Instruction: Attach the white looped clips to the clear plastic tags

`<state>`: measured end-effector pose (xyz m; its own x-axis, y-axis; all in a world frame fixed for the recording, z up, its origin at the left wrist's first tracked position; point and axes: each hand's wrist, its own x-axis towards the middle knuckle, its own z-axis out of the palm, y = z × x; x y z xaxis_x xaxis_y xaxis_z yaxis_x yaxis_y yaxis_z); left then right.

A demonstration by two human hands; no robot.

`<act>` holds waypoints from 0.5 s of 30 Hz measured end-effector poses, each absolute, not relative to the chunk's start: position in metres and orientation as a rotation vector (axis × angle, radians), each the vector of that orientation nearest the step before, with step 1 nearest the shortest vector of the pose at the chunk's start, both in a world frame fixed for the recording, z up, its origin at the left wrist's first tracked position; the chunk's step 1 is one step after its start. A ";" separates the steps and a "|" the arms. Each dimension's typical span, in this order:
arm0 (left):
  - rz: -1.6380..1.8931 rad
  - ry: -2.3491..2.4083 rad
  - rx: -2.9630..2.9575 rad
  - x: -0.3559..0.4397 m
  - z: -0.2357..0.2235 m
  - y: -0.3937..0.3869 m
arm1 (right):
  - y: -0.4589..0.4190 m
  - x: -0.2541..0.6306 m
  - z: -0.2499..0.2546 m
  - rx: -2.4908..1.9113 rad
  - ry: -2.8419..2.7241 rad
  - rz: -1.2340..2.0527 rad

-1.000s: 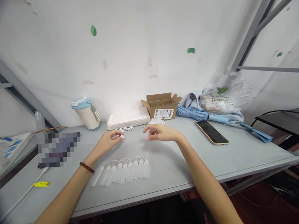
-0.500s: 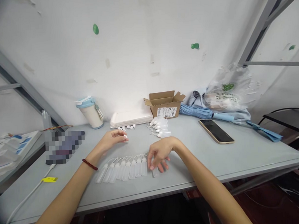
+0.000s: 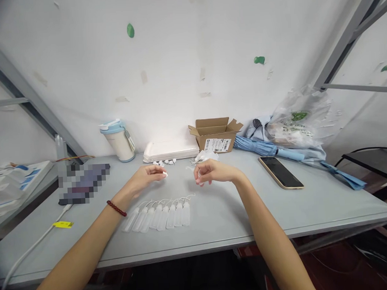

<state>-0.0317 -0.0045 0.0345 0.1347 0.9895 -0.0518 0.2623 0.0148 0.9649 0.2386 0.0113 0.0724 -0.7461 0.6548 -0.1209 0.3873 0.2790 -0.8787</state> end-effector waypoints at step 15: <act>1.057 1.061 1.207 -0.025 0.035 -0.007 | 0.004 0.178 0.023 -0.630 -1.807 1.727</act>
<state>-0.0252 -0.0072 0.0353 0.1842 0.9814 -0.0534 -0.0501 0.0636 0.9967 0.1782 0.0045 0.0233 -0.7348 0.6744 0.0729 -0.0423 0.0616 -0.9972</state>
